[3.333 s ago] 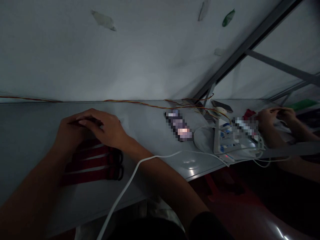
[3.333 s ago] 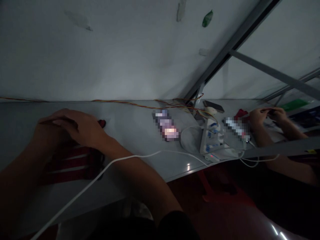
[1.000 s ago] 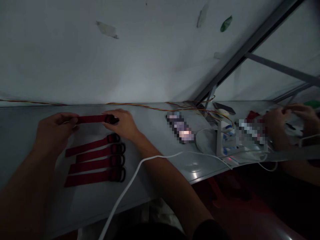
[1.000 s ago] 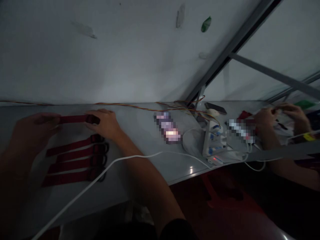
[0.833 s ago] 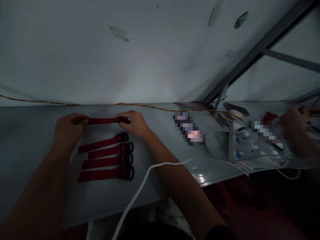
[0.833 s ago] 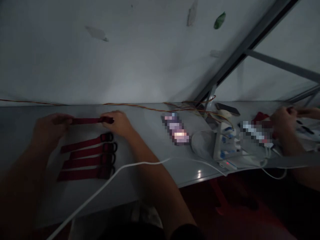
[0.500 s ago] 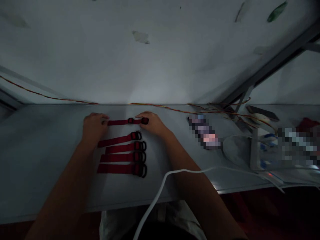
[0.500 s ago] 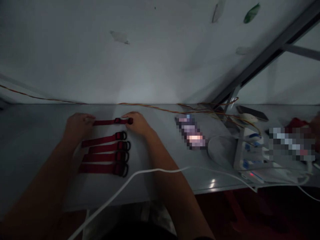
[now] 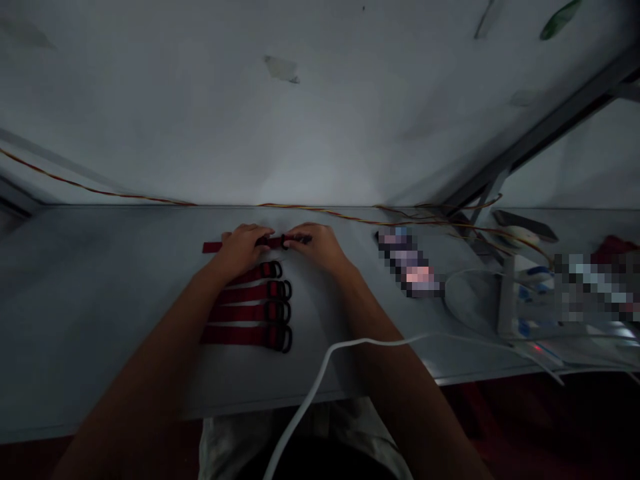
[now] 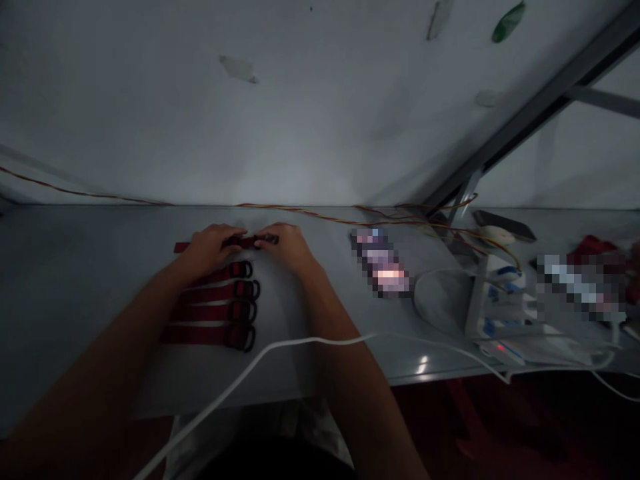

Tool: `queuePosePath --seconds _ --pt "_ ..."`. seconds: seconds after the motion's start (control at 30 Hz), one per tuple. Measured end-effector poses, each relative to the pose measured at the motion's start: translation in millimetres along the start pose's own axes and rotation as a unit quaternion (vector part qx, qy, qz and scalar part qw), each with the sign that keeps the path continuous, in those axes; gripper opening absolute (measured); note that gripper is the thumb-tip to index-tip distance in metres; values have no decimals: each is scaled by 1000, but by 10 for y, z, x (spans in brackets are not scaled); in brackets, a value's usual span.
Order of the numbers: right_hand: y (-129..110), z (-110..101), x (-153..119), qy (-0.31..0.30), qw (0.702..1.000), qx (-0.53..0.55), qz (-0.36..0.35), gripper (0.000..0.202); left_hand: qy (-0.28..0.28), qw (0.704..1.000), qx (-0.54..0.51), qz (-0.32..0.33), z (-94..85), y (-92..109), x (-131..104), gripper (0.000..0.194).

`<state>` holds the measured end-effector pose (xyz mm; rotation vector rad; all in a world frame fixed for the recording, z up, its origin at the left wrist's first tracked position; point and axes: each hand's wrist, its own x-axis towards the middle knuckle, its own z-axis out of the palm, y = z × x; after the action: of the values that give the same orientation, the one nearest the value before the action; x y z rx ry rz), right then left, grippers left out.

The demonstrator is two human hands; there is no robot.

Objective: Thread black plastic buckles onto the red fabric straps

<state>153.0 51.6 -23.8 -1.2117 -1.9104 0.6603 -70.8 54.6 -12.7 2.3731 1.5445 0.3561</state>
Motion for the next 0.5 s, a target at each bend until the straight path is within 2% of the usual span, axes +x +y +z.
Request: queuePosePath --seconds 0.13,0.27,0.37,0.5 --pt "-77 100 16 57 993 104 -4 22 10 998 -41 41 -10 -108 -60 45" --pt "-125 309 34 58 968 242 39 39 18 996 -68 56 -65 -113 -112 41" --pt "-154 419 53 69 966 244 48 27 32 994 -98 32 -94 -61 -126 41" --pt "-192 421 60 74 975 208 34 15 45 990 -133 17 -99 -30 -138 43"
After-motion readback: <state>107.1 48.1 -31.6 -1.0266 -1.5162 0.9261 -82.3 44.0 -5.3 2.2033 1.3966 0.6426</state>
